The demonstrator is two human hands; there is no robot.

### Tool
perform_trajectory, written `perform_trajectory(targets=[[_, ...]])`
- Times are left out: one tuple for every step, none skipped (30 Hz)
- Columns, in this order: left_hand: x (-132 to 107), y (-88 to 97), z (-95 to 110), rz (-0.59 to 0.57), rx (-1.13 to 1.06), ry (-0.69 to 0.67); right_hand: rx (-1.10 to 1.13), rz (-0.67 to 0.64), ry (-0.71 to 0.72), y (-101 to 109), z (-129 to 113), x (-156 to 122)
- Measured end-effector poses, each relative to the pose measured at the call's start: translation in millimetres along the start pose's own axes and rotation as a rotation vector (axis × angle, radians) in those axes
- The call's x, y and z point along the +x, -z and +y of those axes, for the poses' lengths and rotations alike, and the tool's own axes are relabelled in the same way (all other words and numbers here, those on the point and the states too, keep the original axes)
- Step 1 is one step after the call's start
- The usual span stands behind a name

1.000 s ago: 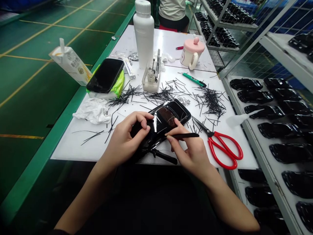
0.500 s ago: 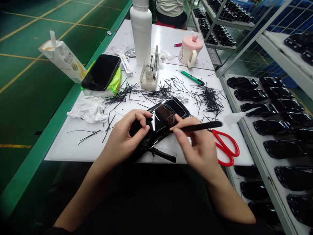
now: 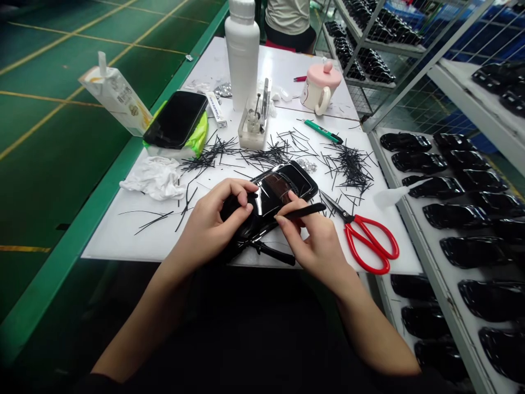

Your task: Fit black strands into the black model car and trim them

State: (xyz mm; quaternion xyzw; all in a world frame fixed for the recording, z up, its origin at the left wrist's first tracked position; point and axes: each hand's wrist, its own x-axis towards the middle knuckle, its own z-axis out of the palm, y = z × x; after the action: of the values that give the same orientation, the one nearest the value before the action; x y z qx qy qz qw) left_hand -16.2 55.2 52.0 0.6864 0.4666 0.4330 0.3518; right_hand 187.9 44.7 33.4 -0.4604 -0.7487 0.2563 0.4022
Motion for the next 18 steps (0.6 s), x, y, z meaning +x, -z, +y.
perform_trajectory(targets=[[-0.1, 0.0, 0.1, 0.0, 0.0, 0.002, -0.006, 0.002, 0.008, 0.0, 0.4, -0.1], [-0.2, -0.1, 0.3, 0.001, 0.0, 0.004, -0.009, 0.004, 0.014, -0.1, 1.0, -0.2], [-0.3, -0.1, 0.3, 0.001, 0.0, 0.005, -0.013, 0.006, 0.014, -0.2, 1.7, -0.4], [-0.4, -0.1, 0.3, 0.002, 0.0, 0.006, -0.016, 0.006, 0.013, -0.3, 2.5, -0.8], [-0.4, -0.1, 0.2, 0.003, 0.0, 0.007, -0.017, 0.007, 0.012, -0.5, 3.2, -1.2], [-0.4, -0.1, 0.1, 0.002, 0.0, 0.008, -0.015, 0.007, 0.011, -0.8, 3.7, -1.7], [-0.4, 0.0, -0.2, 0.001, 0.001, 0.007, -0.013, 0.007, 0.01, -1.2, 3.9, -2.1], [-0.4, 0.0, -0.5, 0.001, 0.001, 0.006, -0.012, 0.007, 0.01, -1.6, 3.6, -2.4], [-0.3, -0.1, -0.9, 0.001, 0.0, 0.004, -0.013, 0.007, 0.01, -2.2, 3.0, -2.5], [-0.2, -0.1, -1.2, 0.0, -0.001, 0.002, -0.02, 0.007, 0.01, -2.7, 2.0, -2.4], [-0.1, -0.2, -1.5, -0.001, -0.003, 0.0, -0.034, 0.005, 0.011, -3.2, 0.7, -2.1], [-0.1, -0.4, -1.7, -0.001, -0.004, -0.002, -0.051, 0.001, 0.017, -3.6, -0.5, -1.6], [0.0, -0.5, -1.8, 0.0, -0.005, -0.003, -0.069, -0.005, 0.027, -3.8, -1.5, -0.9], [0.0, -0.6, -1.8, 0.001, -0.006, -0.004, -0.083, -0.013, 0.037, -3.8, -2.1, -0.2], [-0.1, -0.7, -1.7, 0.002, -0.007, -0.005, -0.092, -0.022, 0.046, -3.7, -2.3, 0.4], [-0.2, -0.7, -1.5, 0.002, -0.008, -0.005, -0.093, -0.028, 0.051, -3.5, -2.0, 0.9], [-0.4, -0.7, -1.4, 0.002, -0.01, -0.005, -0.087, -0.032, 0.05, -3.3, -1.4, 1.1], [-0.6, -0.5, -1.2, 0.001, -0.011, -0.004, -0.075, -0.037, 0.04, -3.2, -0.8, 1.1]])
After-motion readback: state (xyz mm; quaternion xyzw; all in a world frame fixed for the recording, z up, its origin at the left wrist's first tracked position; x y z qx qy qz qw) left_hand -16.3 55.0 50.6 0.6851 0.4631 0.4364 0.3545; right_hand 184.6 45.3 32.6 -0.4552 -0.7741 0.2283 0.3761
